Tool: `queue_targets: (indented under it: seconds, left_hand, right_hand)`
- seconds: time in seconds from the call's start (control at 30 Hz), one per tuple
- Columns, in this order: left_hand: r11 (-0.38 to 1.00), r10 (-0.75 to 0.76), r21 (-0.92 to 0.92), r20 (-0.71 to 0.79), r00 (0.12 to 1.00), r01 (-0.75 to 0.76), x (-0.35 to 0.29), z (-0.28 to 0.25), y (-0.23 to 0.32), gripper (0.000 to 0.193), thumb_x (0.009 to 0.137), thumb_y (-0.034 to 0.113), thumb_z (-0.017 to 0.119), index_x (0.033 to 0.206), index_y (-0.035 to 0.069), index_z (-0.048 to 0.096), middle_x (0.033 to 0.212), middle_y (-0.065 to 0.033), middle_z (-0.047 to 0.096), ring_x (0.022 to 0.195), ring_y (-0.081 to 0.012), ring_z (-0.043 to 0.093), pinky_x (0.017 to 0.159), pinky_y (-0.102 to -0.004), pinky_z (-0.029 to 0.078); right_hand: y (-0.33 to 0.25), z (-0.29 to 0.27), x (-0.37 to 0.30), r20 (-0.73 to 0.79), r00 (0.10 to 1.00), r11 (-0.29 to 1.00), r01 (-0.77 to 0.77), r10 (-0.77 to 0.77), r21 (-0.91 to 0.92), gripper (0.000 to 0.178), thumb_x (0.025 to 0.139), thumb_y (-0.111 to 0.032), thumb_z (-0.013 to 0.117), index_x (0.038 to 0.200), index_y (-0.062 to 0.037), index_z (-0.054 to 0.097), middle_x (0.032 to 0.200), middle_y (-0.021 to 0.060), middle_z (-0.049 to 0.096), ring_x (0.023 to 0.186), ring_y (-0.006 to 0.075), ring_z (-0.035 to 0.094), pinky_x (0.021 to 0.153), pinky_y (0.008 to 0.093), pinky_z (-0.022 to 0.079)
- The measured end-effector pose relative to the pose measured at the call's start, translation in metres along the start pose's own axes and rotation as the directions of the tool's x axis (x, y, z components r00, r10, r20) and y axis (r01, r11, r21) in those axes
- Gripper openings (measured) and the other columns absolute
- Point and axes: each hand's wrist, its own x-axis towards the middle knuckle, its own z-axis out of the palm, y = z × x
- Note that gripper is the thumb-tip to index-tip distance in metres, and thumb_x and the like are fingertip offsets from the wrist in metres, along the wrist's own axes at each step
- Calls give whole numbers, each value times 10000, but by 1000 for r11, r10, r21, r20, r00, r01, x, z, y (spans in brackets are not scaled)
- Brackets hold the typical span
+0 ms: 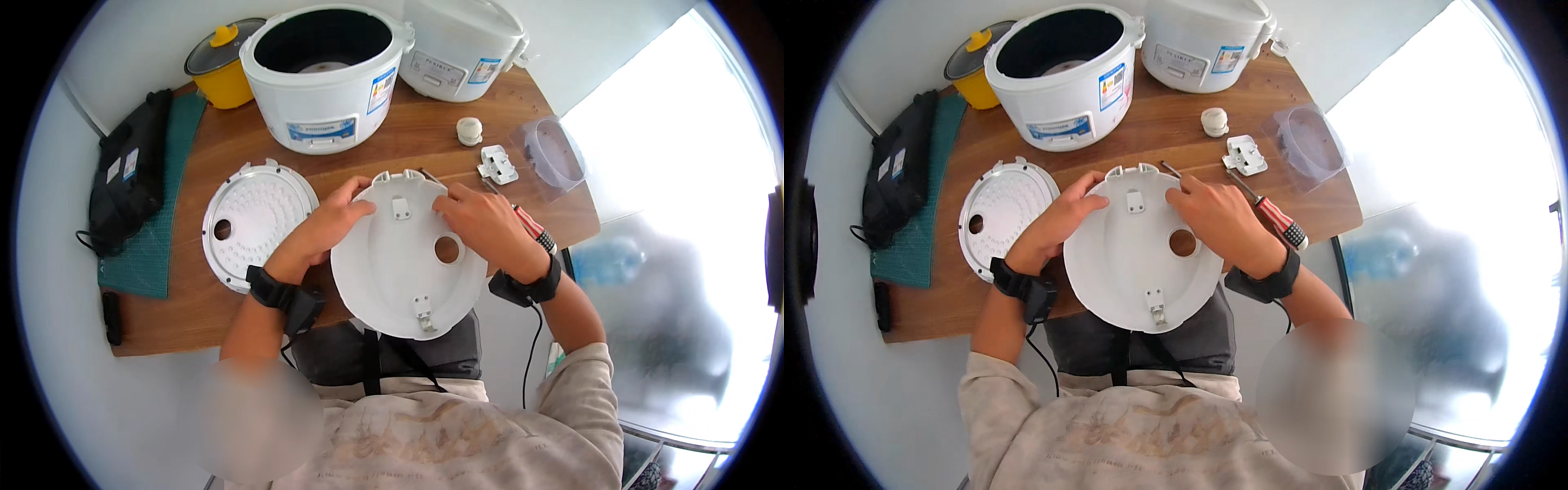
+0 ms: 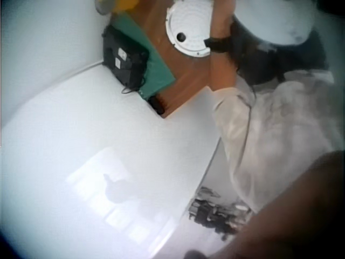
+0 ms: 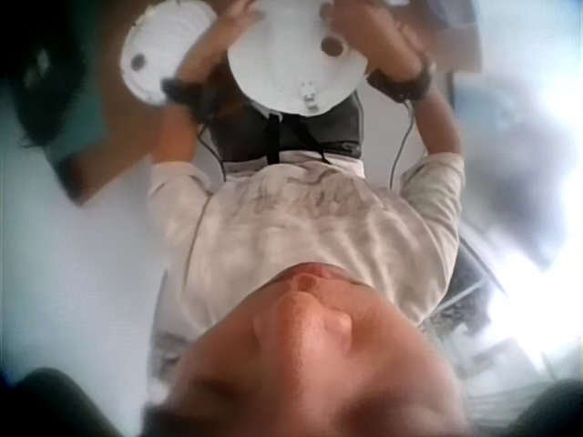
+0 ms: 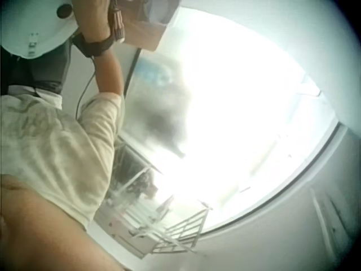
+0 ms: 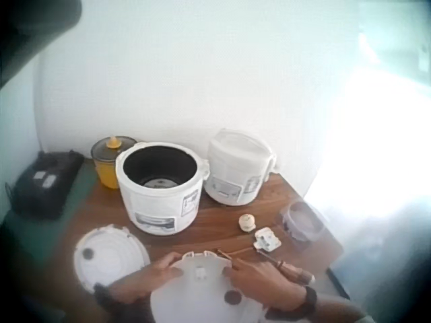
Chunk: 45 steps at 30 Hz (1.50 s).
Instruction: The person uses a screwdriver to remove screws from a white plastic lid and then from a white plastic bowl-shaped component. They manipulate the parts on a wooden table, placing screws aside and repositioning the components to access different screw holes.
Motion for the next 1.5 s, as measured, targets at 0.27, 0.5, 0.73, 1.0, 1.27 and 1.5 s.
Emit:
queue_targets:
  seconds: [0.27, 0.5, 0.73, 1.0, 1.27, 1.5]
  left_hand:
    - [999, 46, 18, -31, 998, -46, -6, 6, 0, 492, 913, 244, 595, 1336, 12, 498, 1219, -147, 620, 1094, -203, 606, 924, -325, 485]
    - [998, 57, 8, -15, 998, -57, -5, 8, 0, 485, 909, 237, 597, 1338, 34, 494, 1187, -111, 615, 1056, -177, 614, 889, -303, 499]
    - [998, 40, -42, 5, 999, -40, -6, 10, 1, 444, 908, 203, 595, 1321, 66, 509, 1151, -68, 607, 1007, -137, 620, 850, -268, 506]
    - [999, 36, -31, 21, 999, -35, -7, 10, 1, 474, 889, 218, 603, 1319, 49, 497, 1120, -96, 617, 998, -157, 620, 839, -277, 504]
    - [996, 91, -23, 17, 996, -90, -10, 13, 1, 544, 865, 250, 623, 1333, 27, 457, 1134, -149, 615, 1014, -202, 623, 847, -307, 505]
    - [996, 94, 7, 31, 995, -94, -10, 12, 2, 534, 870, 238, 622, 1334, 34, 455, 1136, -155, 619, 1019, -205, 624, 846, -310, 507]
  right_hand:
    - [2, 4, 6, 42, 999, 1000, -28, 27, 15, 94, 879, -51, 600, 971, -33, 611, 910, 113, 622, 808, 310, 654, 687, 409, 517]
    - [-12, -14, 26, 84, 996, 918, 1, -38, 398, 60, 887, -69, 611, 909, -23, 643, 849, 128, 680, 801, 337, 649, 709, 417, 504]
    - [-17, -10, 46, 191, 981, 915, -102, 28, 391, 100, 904, -103, 613, 914, -14, 659, 842, 145, 704, 794, 340, 672, 732, 420, 513]
    - [-14, -5, 49, 250, 968, 899, -127, 20, 419, 118, 903, -122, 600, 924, -31, 673, 835, 141, 705, 796, 336, 673, 734, 421, 511]
    - [-22, -4, 54, 252, 965, 951, -139, 68, 275, 125, 891, -137, 629, 888, -13, 651, 740, 119, 684, 690, 286, 658, 659, 384, 501]
    - [-22, -5, 49, 203, 973, 896, -186, 110, 404, 95, 863, -112, 624, 897, -32, 664, 771, 149, 699, 723, 331, 680, 683, 422, 520]
